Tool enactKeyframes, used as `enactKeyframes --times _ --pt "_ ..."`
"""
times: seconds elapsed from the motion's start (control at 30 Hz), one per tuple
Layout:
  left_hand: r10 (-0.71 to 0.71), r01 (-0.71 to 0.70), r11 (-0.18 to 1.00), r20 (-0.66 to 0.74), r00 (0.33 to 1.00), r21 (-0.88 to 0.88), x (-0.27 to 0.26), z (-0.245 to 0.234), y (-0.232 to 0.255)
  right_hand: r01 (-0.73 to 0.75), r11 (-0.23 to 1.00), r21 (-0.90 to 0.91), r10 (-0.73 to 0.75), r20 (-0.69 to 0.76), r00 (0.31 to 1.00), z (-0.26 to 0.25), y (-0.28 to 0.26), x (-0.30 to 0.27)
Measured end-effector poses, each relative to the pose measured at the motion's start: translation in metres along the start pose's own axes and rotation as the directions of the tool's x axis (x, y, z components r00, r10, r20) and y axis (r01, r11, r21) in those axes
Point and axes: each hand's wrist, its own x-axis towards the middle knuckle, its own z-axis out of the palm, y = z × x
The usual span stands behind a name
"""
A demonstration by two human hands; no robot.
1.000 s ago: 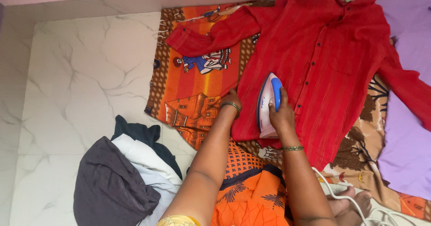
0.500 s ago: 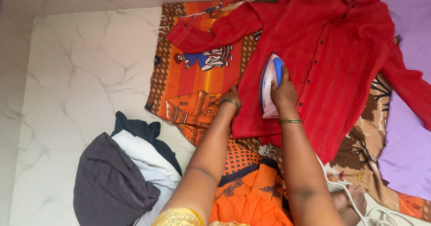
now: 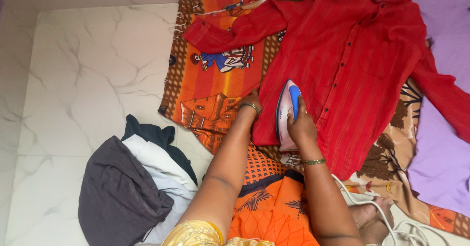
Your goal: The person buttons a red shirt, smooths it out, and irons the front panel with an electric iron. They then flip the shirt over and continue ironing the back side.
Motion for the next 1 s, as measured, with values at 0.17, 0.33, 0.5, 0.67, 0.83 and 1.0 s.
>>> enactKeyframes --times 0.17,0.33,0.5,0.67,0.83,1.0 --pt "0.02 -0.019 1.0 0.029 0.999 -0.022 0.002 0.001 0.003 0.01 1.0 -0.021 -0.011 -0.049 0.999 -0.006 -0.01 -0.001" --pt "0.029 -0.03 0.999 0.062 0.998 0.02 0.003 -0.001 0.005 -0.01 1.0 -0.014 0.009 -0.078 0.997 -0.01 -0.015 0.012" --pt "0.04 -0.04 0.999 0.09 0.995 0.004 0.002 -0.004 0.007 0.017 1.0 0.013 -0.015 -0.115 0.993 -0.015 -0.021 0.036" --pt "0.042 -0.042 0.999 0.053 0.998 0.009 0.003 -0.002 0.009 0.029 0.999 0.025 -0.026 -0.116 0.993 -0.02 -0.025 0.051" --pt "0.043 -0.043 0.999 0.025 0.999 0.001 0.007 0.005 0.008 0.003 1.0 -0.001 -0.003 -0.088 0.996 -0.024 -0.028 0.065" --pt "0.07 -0.07 0.997 0.007 0.998 0.018 0.014 0.011 0.007 0.004 1.0 -0.023 -0.005 -0.074 0.997 -0.018 -0.022 0.068"
